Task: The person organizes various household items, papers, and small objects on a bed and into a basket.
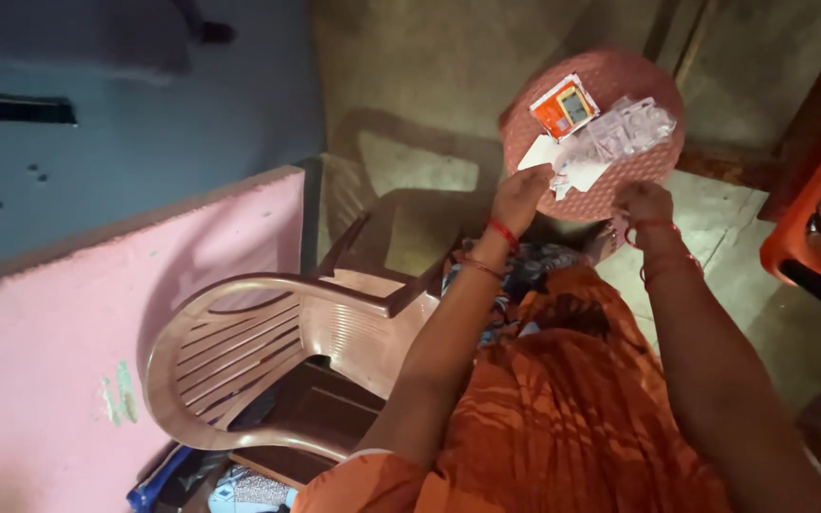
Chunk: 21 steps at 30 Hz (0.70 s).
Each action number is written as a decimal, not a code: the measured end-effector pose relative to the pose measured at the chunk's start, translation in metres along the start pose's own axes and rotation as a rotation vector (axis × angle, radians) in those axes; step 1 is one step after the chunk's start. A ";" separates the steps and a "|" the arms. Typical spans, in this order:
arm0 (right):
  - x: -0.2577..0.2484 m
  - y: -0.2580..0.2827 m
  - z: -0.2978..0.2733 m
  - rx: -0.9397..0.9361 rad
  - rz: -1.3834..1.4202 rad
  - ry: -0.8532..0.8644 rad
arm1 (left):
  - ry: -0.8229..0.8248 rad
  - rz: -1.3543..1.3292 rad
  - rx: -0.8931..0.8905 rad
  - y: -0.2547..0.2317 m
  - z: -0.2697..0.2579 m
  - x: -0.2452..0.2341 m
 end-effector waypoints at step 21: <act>0.032 0.057 0.017 -0.123 0.450 -0.296 | 0.042 -0.127 -0.037 0.074 -0.001 0.009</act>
Point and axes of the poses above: each hand's wrist, its own z-axis towards the middle knuckle, its own x-axis out of the palm, y = z × x, the point moved 3 cm from there along z, towards the middle knuckle, and after that the axes turned 4 degrees about -y, right-handed, at the moved point
